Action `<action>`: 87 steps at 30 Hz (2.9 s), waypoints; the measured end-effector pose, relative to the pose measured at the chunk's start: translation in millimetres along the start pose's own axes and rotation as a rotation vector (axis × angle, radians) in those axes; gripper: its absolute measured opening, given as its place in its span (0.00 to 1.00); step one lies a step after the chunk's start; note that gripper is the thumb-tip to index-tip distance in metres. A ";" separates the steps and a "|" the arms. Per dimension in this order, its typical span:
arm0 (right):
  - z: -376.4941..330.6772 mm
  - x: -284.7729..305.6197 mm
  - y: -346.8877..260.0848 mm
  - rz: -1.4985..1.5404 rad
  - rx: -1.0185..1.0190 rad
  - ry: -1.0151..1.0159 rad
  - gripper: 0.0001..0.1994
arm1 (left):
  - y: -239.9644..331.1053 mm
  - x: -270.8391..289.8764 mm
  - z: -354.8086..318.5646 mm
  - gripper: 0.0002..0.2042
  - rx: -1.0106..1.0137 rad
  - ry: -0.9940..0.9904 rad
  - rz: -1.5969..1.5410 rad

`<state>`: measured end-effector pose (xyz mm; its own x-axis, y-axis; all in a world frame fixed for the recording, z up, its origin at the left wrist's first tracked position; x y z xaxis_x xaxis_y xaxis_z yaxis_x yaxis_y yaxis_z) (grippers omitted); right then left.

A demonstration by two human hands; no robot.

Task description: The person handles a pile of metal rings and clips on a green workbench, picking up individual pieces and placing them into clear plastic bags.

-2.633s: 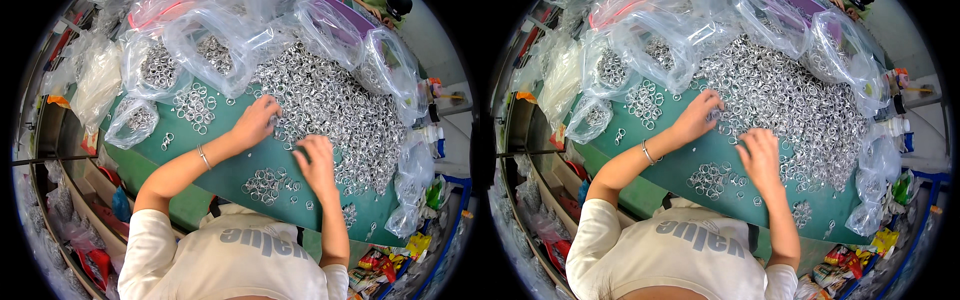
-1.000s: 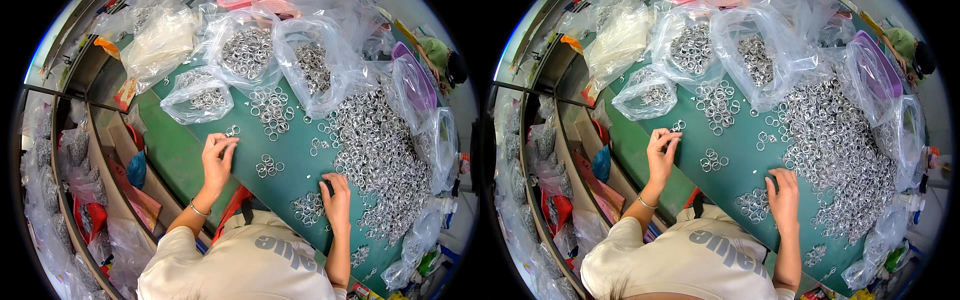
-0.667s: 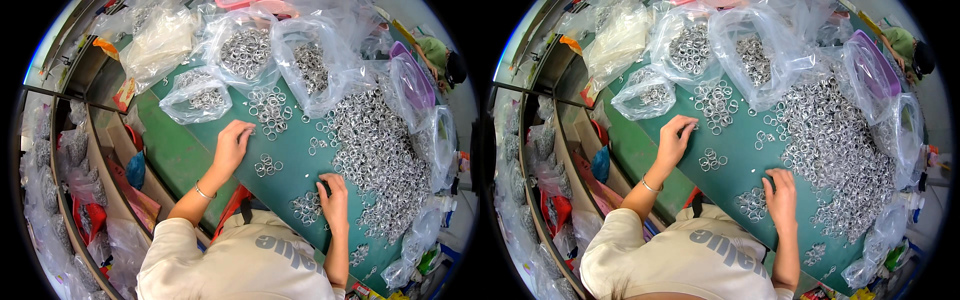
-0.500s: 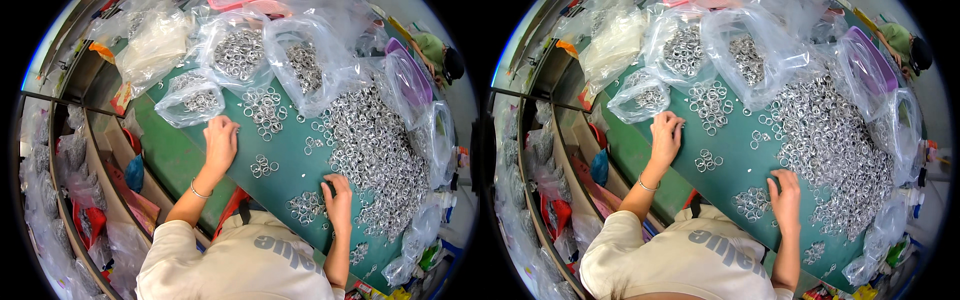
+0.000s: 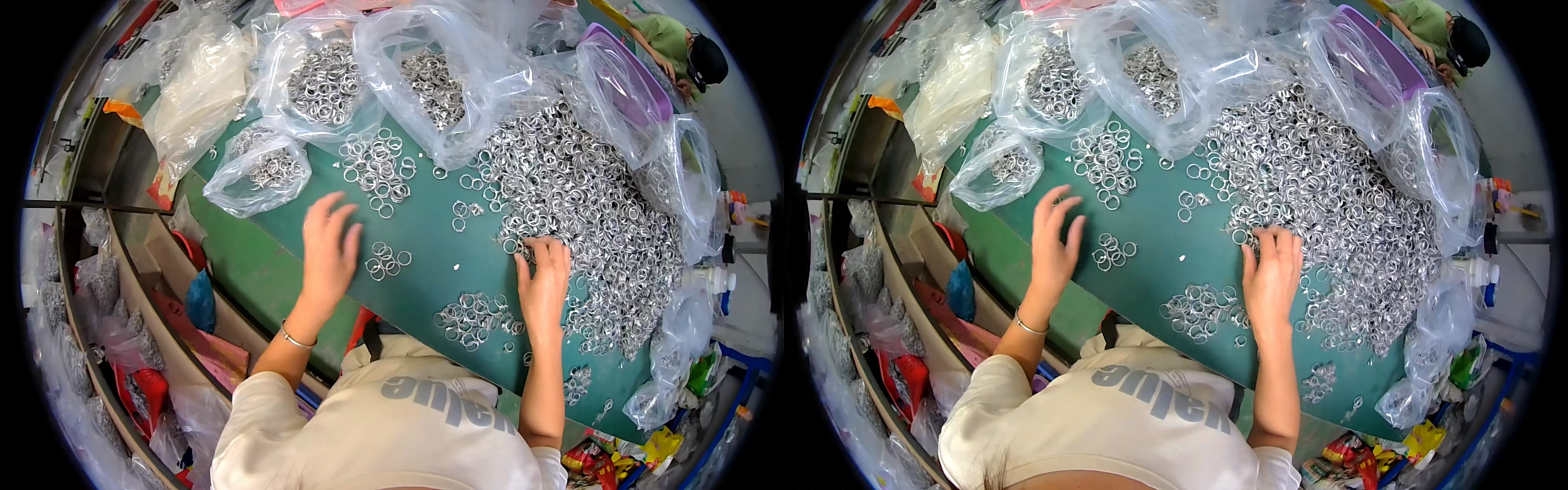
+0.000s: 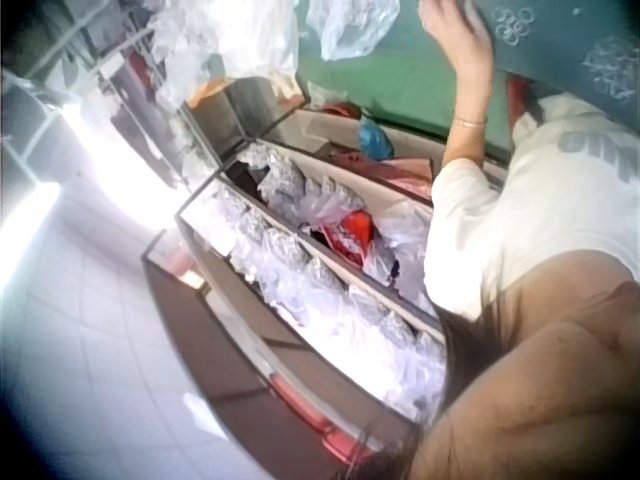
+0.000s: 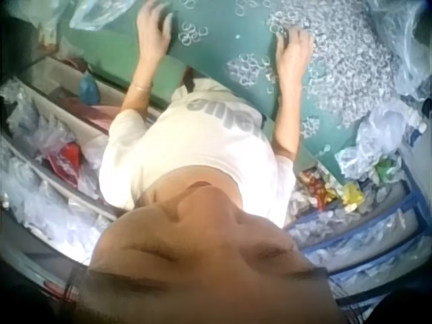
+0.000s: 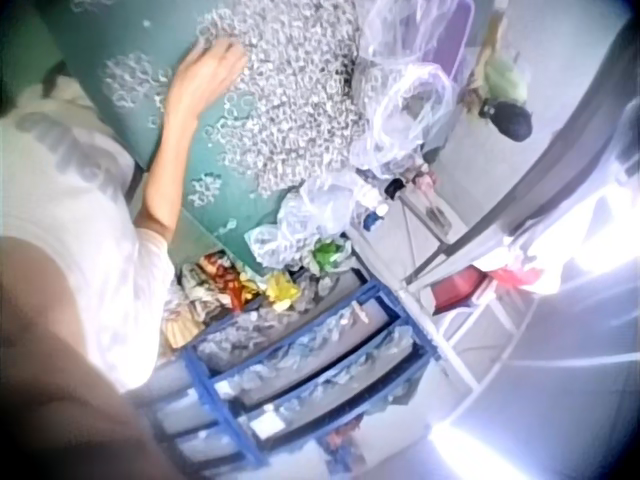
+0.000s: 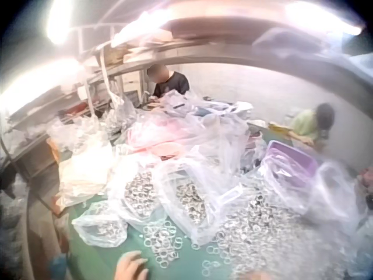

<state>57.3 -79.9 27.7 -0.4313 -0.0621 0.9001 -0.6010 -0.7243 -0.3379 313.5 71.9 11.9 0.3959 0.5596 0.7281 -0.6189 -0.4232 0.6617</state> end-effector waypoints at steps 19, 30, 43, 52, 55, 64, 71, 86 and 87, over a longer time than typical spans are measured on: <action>9.9 -31.3 0.8 1.031 -0.291 -0.028 0.06 | 65.8 -95.9 41.8 0.15 -0.305 -0.493 -0.076; 18.4 -10.4 -19.1 0.825 -0.023 0.048 0.09 | 77.3 -84.4 27.8 0.14 0.230 -1.045 -0.739; 19.9 -1.3 -13.1 0.570 -0.024 0.093 0.04 | 107.4 -49.5 114.6 0.18 0.123 -0.239 -1.010; 73.4 -41.3 2.7 -0.145 0.192 0.081 0.23 | 77.8 -91.5 59.2 0.18 -0.227 -0.555 -0.137; 62.3 -45.8 -5.5 -0.142 0.256 -0.061 0.22 | 73.3 -105.4 57.7 0.20 -0.337 -0.402 -0.064; 21.6 -17.0 15.7 -0.110 0.131 0.086 0.12 | 75.1 -114.3 66.2 0.20 -0.338 -0.372 -0.009; 38.6 -18.9 -1.0 -0.034 0.134 0.190 0.11 | 76.7 -81.9 54.6 0.17 -0.119 -0.486 -0.279; 9.8 -11.5 -5.4 0.257 0.191 0.088 0.04 | 72.5 -45.2 -6.4 0.15 -0.216 -0.477 -0.057; 9.1 -9.5 -10.6 0.283 0.201 0.094 0.04 | 69.4 -36.3 -0.6 0.15 -0.224 -0.450 -0.041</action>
<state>73.9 -77.9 25.3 -0.6273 -0.2225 0.7463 -0.3087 -0.8088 -0.5006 255.8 22.6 31.4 0.6453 0.1891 0.7402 -0.7079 -0.2163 0.6724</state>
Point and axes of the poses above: each hand's wrist, its own z-axis towards the middle knuckle, its own x-axis out of the back of the hand, y = z × x, the point moved 3 cm from there along z, towards the middle knuckle, and after that the axes turned 13 degrees about x, right-handed, at the moved point
